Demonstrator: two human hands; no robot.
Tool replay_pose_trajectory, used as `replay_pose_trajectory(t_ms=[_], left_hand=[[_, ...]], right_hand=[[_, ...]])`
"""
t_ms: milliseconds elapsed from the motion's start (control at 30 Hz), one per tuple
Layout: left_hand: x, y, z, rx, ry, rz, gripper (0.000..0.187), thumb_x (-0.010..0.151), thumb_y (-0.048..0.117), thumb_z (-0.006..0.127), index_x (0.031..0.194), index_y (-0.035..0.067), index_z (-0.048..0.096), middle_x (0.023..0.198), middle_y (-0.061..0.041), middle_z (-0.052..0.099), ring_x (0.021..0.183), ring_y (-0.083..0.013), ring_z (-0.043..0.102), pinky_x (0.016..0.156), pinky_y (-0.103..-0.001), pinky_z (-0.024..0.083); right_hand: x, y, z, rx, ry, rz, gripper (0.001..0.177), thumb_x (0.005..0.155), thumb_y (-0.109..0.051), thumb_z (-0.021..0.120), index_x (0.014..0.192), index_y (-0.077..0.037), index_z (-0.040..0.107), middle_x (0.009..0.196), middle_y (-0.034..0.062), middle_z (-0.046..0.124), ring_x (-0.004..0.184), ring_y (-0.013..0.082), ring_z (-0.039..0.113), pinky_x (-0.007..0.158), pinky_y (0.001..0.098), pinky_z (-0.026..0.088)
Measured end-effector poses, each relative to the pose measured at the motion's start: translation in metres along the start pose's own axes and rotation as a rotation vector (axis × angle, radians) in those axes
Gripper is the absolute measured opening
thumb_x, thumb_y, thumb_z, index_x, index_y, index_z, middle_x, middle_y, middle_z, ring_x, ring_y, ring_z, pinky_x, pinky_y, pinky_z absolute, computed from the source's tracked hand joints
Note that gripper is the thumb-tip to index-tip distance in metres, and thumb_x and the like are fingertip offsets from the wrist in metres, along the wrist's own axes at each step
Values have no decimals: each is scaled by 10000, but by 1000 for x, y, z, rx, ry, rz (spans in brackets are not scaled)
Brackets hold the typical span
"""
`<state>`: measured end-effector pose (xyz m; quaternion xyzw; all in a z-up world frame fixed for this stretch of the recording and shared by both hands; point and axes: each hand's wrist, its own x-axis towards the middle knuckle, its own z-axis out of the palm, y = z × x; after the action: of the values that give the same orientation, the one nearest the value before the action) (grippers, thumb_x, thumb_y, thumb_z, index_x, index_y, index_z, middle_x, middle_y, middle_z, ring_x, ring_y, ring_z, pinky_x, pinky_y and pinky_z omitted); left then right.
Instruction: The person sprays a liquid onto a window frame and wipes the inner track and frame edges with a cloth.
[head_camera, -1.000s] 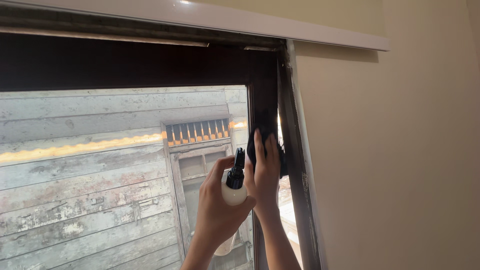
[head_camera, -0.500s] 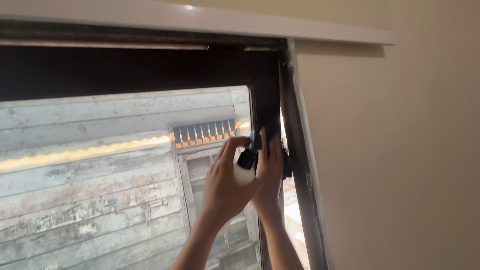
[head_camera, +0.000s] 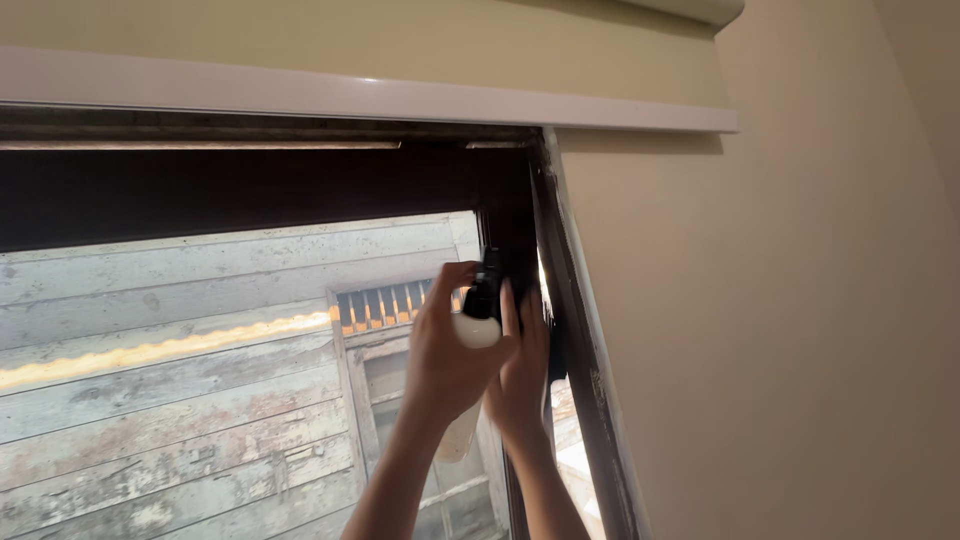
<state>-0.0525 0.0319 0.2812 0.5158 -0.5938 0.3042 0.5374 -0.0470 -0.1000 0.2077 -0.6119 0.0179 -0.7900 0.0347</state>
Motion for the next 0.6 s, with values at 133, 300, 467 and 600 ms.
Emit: replay_pose_trajectory(t_ms=[133, 300, 467, 600], left_hand=[[-9, -10, -14, 1, 81, -52, 747, 593, 145, 795, 1297, 118, 546, 1303, -103, 657, 1248, -298, 632, 996, -487, 519], [-15, -15, -27, 48, 104, -98, 792, 571, 136, 809, 1312, 135, 529, 1312, -104, 642, 1275, -306, 608, 1021, -488, 499], [-17, -16, -26, 39, 87, -51, 783, 572, 102, 817, 1301, 130, 532, 1308, -114, 651, 1284, -308, 610, 1034, -490, 492], [-19, -18, -24, 10, 78, -113, 788, 562, 113, 804, 1297, 136, 521, 1316, -102, 637, 1244, -291, 639, 981, -468, 552]], right_hand=[[72, 6, 14, -11, 20, 15, 629, 1020, -189, 501, 1614, -92, 322, 1585, 359, 343, 1481, 497, 356, 1208, 558, 326], [72, 1, 13, -25, 10, 33, 655, 1005, -116, 515, 1624, -79, 303, 1577, 390, 328, 1457, 527, 357, 1171, 558, 352], [46, -10, 19, -106, 24, -26, 680, 958, -116, 522, 1601, -66, 308, 1551, 366, 361, 1439, 513, 397, 1164, 563, 357], [83, 1, 26, -85, 22, -24, 649, 1013, -145, 521, 1613, -56, 292, 1568, 383, 340, 1442, 522, 395, 1170, 560, 363]])
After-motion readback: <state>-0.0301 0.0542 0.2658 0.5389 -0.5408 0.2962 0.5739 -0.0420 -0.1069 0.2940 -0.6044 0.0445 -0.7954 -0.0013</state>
